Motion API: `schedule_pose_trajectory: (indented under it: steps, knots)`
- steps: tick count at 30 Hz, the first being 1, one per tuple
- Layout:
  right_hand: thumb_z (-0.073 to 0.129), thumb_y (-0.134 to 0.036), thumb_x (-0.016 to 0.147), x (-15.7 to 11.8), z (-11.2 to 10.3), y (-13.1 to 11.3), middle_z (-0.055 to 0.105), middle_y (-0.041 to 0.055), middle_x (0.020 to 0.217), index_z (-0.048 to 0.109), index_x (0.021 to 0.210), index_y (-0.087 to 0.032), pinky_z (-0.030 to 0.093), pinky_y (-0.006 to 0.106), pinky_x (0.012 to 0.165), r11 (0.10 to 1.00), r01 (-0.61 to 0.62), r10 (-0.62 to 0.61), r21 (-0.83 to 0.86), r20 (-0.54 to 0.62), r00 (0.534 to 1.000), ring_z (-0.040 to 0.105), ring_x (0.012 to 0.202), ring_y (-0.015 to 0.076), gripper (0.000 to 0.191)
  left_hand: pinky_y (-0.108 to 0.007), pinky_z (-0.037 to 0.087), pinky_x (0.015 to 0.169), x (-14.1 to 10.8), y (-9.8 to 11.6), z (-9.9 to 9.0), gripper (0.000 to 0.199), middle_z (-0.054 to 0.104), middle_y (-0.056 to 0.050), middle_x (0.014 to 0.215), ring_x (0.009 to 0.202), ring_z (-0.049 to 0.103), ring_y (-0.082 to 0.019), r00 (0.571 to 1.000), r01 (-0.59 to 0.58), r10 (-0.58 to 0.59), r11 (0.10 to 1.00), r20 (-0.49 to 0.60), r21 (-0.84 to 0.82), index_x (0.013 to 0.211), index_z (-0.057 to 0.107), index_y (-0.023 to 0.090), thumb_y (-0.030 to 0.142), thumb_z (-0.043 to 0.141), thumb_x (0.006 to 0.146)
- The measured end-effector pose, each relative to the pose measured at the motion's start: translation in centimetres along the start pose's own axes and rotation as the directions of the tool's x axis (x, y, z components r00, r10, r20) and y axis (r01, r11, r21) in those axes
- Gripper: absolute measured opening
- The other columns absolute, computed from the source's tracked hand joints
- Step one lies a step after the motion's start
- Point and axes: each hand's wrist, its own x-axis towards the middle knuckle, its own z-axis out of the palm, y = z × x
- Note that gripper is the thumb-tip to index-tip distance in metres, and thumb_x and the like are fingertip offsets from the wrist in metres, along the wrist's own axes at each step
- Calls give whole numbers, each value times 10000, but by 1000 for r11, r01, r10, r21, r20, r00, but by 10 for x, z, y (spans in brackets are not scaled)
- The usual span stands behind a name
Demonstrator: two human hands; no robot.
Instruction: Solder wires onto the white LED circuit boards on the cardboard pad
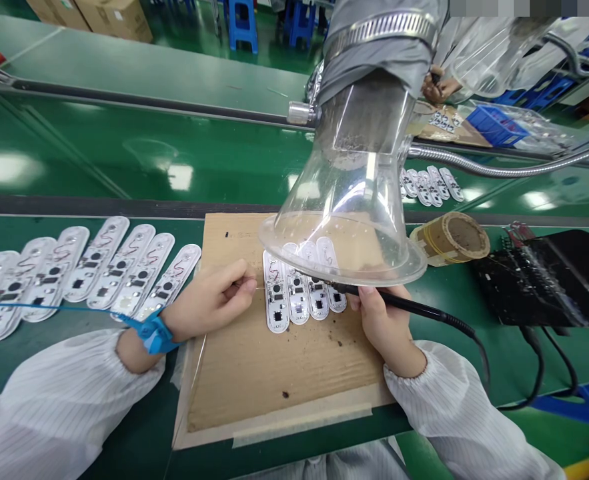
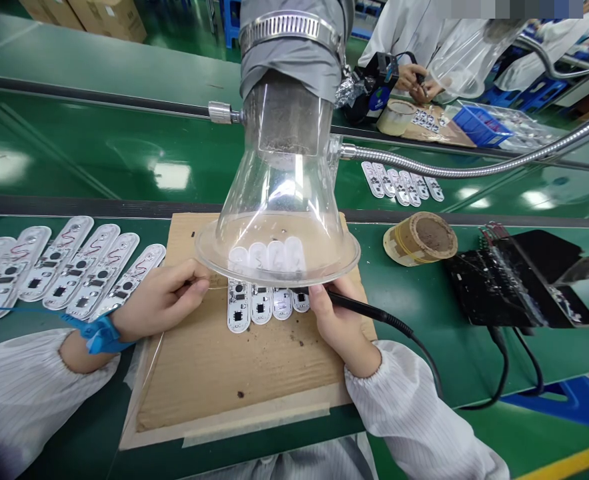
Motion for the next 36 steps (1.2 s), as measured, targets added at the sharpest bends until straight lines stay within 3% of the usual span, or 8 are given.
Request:
schedule_pose_trajectory:
  steps: [3,12,36]
  knots:
    - [667,-586,1052,1,2,-3,744,50,842,720,1002,-268,639,423,776,999,-14,17,47,-58,998,771,883,275,326,-256,334,532,1,-1,0,198,506,58,604,514,442,-121,1000,6,-6,1000,8,11,812,491,240,272,455,1004]
    - [645,-574,1066,3,-1,-7,743,58,852,725,973,-272,629,449,827,1000,-13,13,-17,-2,1000,759,911,293,326,-250,339,519,0,-2,0,213,485,70,596,498,449,-116,997,-73,74,997,-36,41,808,508,236,240,466,1017]
    - [630,-490,1093,5,-2,-5,707,45,835,716,983,-260,597,433,849,1000,0,-1,16,61,998,731,935,274,269,-246,341,534,0,-6,1,255,465,78,616,523,444,-103,990,-132,136,988,-35,81,791,489,227,201,455,1042]
